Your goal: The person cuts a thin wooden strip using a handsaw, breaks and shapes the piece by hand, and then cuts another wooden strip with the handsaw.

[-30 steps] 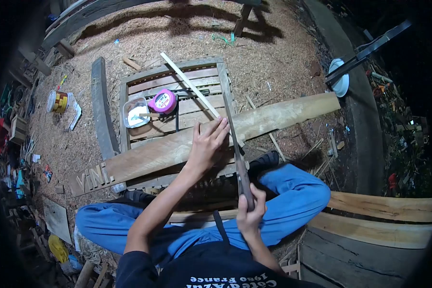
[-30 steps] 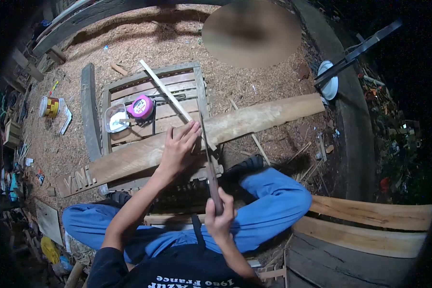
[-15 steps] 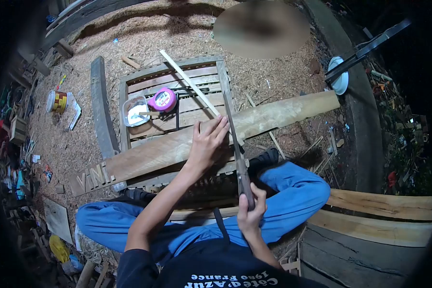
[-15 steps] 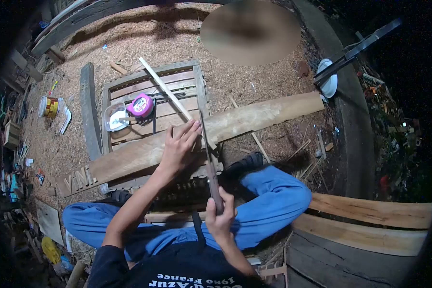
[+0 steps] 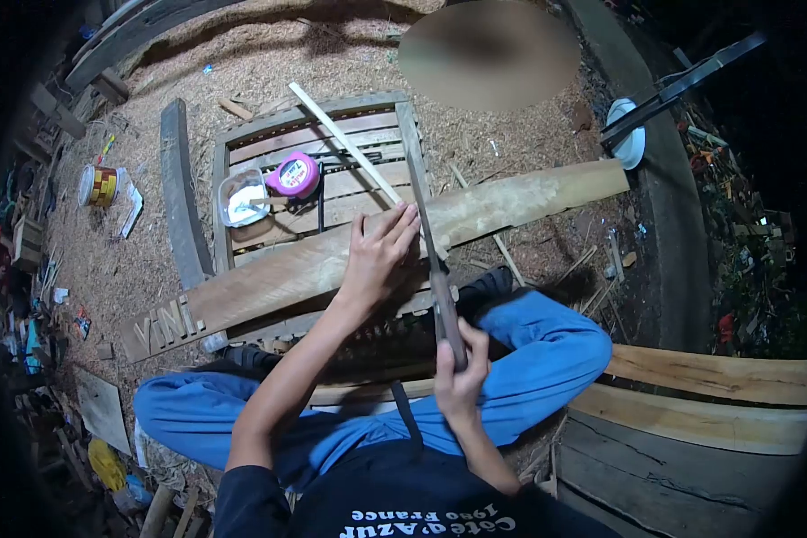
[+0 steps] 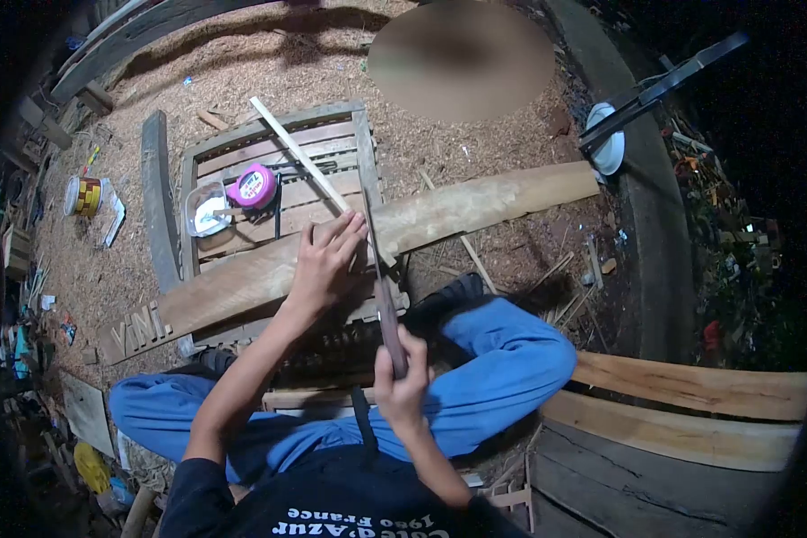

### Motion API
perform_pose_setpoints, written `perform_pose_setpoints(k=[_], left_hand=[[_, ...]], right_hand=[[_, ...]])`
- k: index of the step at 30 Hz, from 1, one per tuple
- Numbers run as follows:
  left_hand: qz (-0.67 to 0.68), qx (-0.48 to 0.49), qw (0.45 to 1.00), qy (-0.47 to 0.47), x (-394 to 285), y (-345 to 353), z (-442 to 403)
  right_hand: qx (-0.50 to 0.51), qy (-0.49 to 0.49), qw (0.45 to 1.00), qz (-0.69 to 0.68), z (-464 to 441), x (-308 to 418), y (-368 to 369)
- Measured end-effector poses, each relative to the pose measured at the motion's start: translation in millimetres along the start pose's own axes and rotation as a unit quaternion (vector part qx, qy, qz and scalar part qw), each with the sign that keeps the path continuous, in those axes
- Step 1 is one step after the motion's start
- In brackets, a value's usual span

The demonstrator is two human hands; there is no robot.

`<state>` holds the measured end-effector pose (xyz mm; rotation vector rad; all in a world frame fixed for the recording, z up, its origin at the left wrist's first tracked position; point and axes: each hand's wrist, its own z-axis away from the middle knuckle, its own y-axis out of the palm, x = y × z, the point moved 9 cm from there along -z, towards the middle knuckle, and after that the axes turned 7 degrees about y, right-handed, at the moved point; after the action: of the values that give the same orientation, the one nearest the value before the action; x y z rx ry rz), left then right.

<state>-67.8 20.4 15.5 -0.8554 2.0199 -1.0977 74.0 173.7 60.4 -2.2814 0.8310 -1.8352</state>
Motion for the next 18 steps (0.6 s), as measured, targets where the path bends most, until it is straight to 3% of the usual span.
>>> perform_pose_setpoints(k=[1, 6, 8, 10, 12, 14, 16, 18], left_hand=[[-0.013, 0.002, 1.0, 0.002, 0.1, 2.5, 0.2], [-0.06, 0.014, 0.998, 0.012, -3.5, 3.0, 4.2], [-0.009, 0.006, 1.0, 0.003, 0.3, 0.1, -0.6], [0.026, 0.012, 1.0, -0.012, 3.0, -1.8, -4.2], [-0.004, 0.009, 1.0, -0.002, -1.7, -1.1, -0.4], [-0.011, 0.011, 1.0, -0.003, -4.9, -0.2, 5.3], [-0.007, 0.016, 1.0, 0.0, -1.6, -2.9, -1.2], [0.016, 0.005, 1.0, -0.006, 2.0, -3.4, -4.6]], right_hand=[[0.022, 0.054, 0.998, -0.03, 14.2, -14.1, -7.9], [0.04, 0.105, 0.994, -0.016, -20.3, -18.2, 22.8], [0.009, 0.01, 1.0, 0.001, -0.5, -0.1, 6.6], [0.042, 0.082, 0.995, -0.048, 14.6, -9.7, 0.3], [0.003, 0.011, 1.0, 0.001, -11.8, -2.3, 9.1], [0.056, 0.147, 0.988, -0.006, -25.1, -12.2, 27.2], [0.011, 0.034, 0.999, -0.003, -5.5, -3.1, 12.3], [0.032, 0.071, 0.996, -0.037, 10.8, -9.7, -3.2]])
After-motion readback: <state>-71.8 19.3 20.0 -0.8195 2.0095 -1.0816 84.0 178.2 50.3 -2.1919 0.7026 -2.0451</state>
